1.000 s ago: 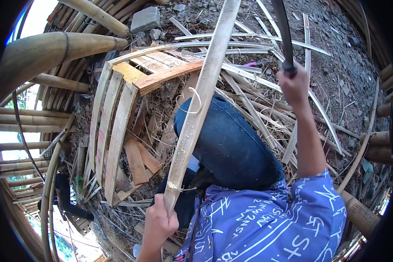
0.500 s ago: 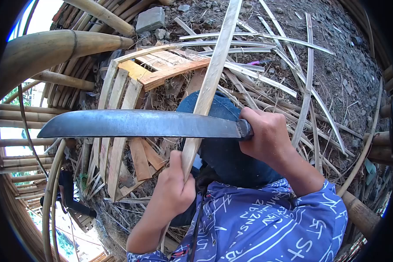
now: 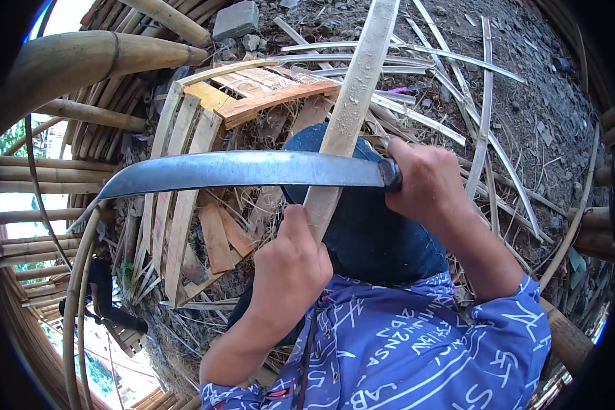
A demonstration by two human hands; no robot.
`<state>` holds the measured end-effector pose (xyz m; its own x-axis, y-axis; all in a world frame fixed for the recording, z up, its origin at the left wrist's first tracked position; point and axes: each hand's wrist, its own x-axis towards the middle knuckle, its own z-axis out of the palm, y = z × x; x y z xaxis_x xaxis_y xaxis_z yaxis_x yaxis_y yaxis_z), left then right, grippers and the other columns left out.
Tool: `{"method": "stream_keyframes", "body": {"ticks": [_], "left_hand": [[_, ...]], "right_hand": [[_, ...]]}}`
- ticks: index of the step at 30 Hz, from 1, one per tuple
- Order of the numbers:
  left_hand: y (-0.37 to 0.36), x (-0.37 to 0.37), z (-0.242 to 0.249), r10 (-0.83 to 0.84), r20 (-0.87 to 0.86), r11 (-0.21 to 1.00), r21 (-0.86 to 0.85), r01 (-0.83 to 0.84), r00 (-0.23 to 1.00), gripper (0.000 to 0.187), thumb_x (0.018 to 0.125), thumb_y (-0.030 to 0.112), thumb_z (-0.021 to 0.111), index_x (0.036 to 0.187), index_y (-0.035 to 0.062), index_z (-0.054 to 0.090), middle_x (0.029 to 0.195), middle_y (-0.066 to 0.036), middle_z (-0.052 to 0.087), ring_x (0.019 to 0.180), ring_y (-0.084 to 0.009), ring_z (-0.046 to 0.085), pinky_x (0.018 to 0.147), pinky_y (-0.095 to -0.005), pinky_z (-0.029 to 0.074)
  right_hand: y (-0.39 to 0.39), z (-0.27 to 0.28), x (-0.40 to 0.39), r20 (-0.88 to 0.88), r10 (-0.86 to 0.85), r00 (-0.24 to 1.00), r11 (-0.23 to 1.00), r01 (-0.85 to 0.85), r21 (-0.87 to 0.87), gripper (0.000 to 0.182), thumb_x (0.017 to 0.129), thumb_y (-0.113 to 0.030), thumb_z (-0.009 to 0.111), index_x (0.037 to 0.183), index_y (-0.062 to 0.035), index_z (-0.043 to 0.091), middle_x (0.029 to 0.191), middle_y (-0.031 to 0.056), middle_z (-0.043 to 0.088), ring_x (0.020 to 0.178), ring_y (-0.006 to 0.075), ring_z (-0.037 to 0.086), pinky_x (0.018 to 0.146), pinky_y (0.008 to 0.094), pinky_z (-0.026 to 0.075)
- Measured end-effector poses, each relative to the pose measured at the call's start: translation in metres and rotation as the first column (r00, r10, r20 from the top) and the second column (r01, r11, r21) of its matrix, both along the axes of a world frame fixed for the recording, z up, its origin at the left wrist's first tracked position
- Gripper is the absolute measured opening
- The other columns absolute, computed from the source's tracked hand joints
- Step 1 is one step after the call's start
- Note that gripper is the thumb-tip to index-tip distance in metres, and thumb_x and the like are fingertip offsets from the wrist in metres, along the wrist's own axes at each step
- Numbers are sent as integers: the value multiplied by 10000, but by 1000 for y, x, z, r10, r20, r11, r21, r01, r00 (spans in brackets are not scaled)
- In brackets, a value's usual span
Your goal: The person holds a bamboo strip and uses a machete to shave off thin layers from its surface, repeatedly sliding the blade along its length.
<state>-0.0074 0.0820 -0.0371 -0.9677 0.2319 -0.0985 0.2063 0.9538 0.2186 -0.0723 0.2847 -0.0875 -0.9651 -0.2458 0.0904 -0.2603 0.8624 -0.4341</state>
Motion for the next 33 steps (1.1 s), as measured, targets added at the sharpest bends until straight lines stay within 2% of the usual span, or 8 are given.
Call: {"method": "stream_keyframes", "body": {"ticks": [5,7,11,13,16,23,26,33], "left_hand": [[6,3,0,34,-19,999,21,-33,999,310,766,54,588,981,-53,393,699,-189,565,572,-353,639,483,-406,531],[8,4,3,115,81,987,108,-123,990,442,754,18,552,1149,-77,375,720,-304,577,680,-475,598,624,-530,480],[6,10,2,107,65,988,108,-113,992,438,753,15,552,1140,-79,371,707,-302,571,674,-476,597,619,-533,479],[-1,23,-1,78,19,996,45,-78,997,327,763,44,595,999,-46,387,683,-201,570,564,-367,630,474,-426,520],[-9,41,3,104,96,989,92,-113,990,336,756,42,594,1010,-41,390,675,-212,572,561,-380,624,470,-437,515],[-16,32,-6,148,43,987,57,-150,988,290,772,55,581,988,-26,406,659,-191,563,568,-354,633,467,-429,511],[-13,17,-5,153,23,987,40,-154,988,275,777,51,567,982,-25,399,664,-211,566,587,-374,629,492,-448,513],[-28,-3,5,85,413,836,466,-290,907,312,781,26,459,1063,-56,353,674,-314,525,705,-522,555,643,-526,423]], "right_hand": [[1,-9,-11,-57,-17,998,1000,16,-16,304,571,-156,728,788,-37,551,688,169,631,690,363,649,626,445,524],[2,-14,-16,-72,-7,997,1000,8,1,304,583,-165,734,795,-39,556,713,158,639,708,360,652,642,443,528],[6,-18,-26,-179,-8,984,1000,10,6,250,660,-196,722,779,-49,559,694,162,641,698,356,661,645,452,531],[25,-21,-63,-97,-310,946,943,319,94,151,817,-178,581,815,-37,635,693,184,656,675,356,672,675,472,543],[79,-38,-113,-103,-454,885,891,451,-47,187,826,-127,552,869,16,664,774,232,675,773,370,680,691,446,540],[41,-15,-62,37,-360,932,887,354,-295,122,761,-78,558,821,-13,643,710,194,649,652,330,649,607,400,482],[18,-13,-20,-64,-195,979,917,159,-367,51,719,-53,601,768,-38,604,661,186,612,621,344,624,581,397,471],[-5,-10,2,-89,-118,989,967,94,-236,179,624,-67,627,788,-43,558,642,181,595,667,385,623,602,466,492]]}}
